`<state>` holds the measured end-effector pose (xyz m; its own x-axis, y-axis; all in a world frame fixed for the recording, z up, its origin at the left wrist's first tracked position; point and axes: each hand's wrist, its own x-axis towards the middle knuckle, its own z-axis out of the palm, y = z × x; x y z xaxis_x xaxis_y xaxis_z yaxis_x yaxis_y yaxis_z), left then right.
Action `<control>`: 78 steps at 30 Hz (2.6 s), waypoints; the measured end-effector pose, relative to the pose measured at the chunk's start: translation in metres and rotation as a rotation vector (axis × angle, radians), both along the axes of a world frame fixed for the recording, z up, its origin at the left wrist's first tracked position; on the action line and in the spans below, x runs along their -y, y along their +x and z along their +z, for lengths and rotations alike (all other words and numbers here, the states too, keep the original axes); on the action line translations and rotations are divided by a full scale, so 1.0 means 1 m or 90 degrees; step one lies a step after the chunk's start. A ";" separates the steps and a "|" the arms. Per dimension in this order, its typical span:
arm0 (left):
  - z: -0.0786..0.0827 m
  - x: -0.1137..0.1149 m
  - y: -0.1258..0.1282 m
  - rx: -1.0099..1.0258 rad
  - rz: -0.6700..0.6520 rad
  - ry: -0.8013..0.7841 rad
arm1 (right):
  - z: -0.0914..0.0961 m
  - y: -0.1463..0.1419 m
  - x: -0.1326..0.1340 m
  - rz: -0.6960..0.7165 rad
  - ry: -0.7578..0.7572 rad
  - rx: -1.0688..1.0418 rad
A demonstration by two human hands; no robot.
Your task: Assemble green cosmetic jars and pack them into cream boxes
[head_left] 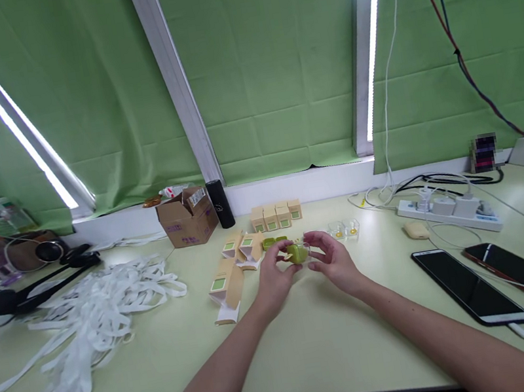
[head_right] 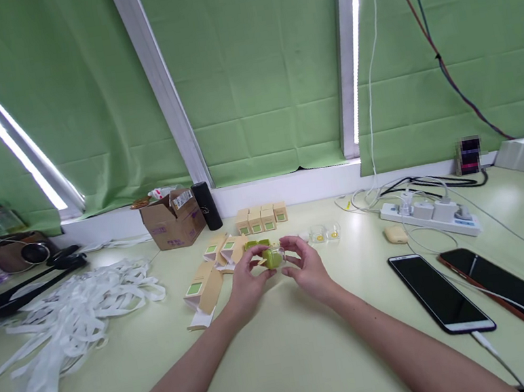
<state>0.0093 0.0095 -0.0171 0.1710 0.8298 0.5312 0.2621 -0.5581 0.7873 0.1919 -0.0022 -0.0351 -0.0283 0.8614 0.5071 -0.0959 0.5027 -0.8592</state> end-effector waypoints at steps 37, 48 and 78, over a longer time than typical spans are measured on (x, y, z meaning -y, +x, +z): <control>0.075 -0.002 -0.041 -0.094 0.346 0.177 | -0.034 0.018 -0.022 -0.113 -0.011 0.296; 0.071 0.016 -0.106 -0.687 0.400 -0.217 | -0.035 0.018 -0.019 -0.115 0.019 0.357; 0.056 0.014 -0.005 -0.279 0.082 0.298 | 0.014 0.000 0.017 -0.135 0.235 0.299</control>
